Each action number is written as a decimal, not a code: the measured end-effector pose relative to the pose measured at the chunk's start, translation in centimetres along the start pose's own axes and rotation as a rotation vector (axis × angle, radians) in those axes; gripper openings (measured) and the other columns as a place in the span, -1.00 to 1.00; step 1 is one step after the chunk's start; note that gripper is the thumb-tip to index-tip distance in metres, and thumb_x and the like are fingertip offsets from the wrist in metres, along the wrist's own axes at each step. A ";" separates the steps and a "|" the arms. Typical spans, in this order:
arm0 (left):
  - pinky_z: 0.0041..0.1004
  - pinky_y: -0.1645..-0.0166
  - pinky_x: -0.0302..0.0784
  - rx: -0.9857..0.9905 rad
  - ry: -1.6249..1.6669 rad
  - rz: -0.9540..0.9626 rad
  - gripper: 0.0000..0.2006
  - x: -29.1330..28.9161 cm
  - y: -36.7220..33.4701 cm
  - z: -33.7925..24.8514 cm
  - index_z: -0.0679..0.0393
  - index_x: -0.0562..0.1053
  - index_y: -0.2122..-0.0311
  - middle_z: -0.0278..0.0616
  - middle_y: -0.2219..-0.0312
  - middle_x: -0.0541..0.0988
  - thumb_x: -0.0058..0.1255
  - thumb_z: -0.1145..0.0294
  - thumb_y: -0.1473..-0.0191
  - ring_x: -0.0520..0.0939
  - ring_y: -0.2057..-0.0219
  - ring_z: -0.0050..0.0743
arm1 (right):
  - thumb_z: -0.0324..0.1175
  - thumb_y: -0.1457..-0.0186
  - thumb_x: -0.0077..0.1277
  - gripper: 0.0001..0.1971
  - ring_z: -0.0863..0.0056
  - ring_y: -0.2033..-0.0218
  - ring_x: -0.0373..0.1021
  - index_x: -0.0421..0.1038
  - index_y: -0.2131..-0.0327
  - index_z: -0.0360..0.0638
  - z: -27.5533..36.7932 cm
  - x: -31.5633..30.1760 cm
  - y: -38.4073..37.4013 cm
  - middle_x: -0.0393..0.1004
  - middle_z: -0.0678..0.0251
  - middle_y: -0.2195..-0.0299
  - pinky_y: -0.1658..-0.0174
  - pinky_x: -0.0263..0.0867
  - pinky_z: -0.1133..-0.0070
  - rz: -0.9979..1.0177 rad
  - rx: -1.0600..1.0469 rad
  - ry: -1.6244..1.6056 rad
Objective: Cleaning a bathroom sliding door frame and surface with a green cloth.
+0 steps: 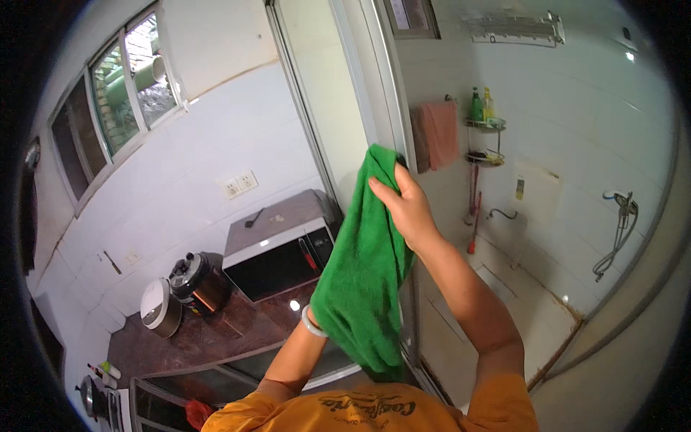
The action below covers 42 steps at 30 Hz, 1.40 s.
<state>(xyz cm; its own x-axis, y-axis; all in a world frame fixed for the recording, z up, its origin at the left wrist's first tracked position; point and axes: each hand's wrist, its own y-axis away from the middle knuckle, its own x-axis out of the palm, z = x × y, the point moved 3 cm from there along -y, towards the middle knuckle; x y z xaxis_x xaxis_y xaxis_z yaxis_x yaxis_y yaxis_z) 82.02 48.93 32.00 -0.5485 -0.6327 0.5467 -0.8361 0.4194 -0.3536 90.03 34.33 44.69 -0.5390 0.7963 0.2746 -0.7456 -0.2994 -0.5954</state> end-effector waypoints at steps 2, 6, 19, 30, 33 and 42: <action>-0.34 -0.22 0.41 0.060 0.290 -0.113 -0.49 3.5 0.3 -2.5 0.17 0.15 -0.33 -0.07 -0.23 0.34 -0.21 0.23 -0.35 0.47 -0.14 -0.27 | -0.35 -0.23 0.05 -0.61 0.62 0.16 0.42 0.33 -0.09 -0.29 -0.3 -0.5 -0.2 0.51 0.40 0.16 0.05 0.34 0.59 -0.032 -0.192 0.253; -0.33 -0.25 0.35 0.167 -0.043 -0.137 -0.49 5.8 -1.6 -7.8 0.17 0.15 -0.33 -0.10 -0.25 0.30 -0.20 0.24 -0.34 0.42 -0.17 -0.28 | -0.29 -0.26 -0.01 -0.77 0.34 0.38 0.38 0.38 0.24 -0.32 -1.2 -0.3 0.1 0.45 0.11 0.39 0.23 0.32 0.48 -0.033 -0.347 0.663; -0.02 -0.37 0.01 1.275 -2.017 0.046 -0.43 10.5 -11.8 -19.3 0.17 0.24 -0.28 -0.07 -0.23 0.34 -0.03 0.16 -0.22 0.27 -0.27 0.03 | -0.46 -0.14 0.02 -0.51 0.18 0.09 0.35 0.25 -0.15 -0.33 -2.0 -5.1 1.1 0.39 -0.01 0.15 -0.01 0.26 0.38 -0.496 -0.712 0.909; -0.26 -0.30 0.26 0.691 -1.079 0.312 -0.55 11.6 -19.7 -23.2 0.18 0.25 -0.26 -0.15 -0.16 0.40 -0.13 0.35 -0.29 0.38 -0.19 -0.30 | -0.29 -0.32 -0.17 -0.57 0.16 0.18 0.50 0.14 -0.17 -0.33 -8.4 -6.1 -0.6 0.51 0.00 0.12 0.09 0.39 0.32 -0.175 -0.129 0.304; -0.33 -0.29 0.31 0.440 -0.627 0.361 -0.57 11.9 -20.9 -24.5 0.18 0.25 -0.25 -0.17 -0.14 0.41 -0.15 0.40 -0.31 0.41 -0.16 -0.39 | -0.28 -0.22 0.00 -0.51 0.10 0.28 0.52 0.16 -0.12 -0.35 -7.9 -5.9 -0.4 0.53 -0.02 0.20 0.19 0.41 0.31 -0.226 -0.322 0.598; -0.36 -0.02 0.63 0.676 -0.762 0.450 -0.65 17.9 -26.2 -31.8 0.26 0.33 -0.14 -0.02 0.03 0.53 -0.14 0.39 -0.30 0.62 0.07 -0.30 | -0.33 -0.15 0.05 -0.57 0.04 0.28 0.48 0.27 -0.02 -0.40 -8.0 -5.9 0.2 0.50 -0.07 0.26 0.21 0.37 0.33 -0.288 -0.348 0.579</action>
<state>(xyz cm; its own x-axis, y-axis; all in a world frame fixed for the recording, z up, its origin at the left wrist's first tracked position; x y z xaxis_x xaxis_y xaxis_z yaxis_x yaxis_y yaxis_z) 94.25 47.33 75.23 -0.4687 -0.8435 -0.2624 -0.2640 0.4172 -0.8696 96.18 33.79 36.86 0.0251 0.9972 0.0705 -0.6066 0.0713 -0.7918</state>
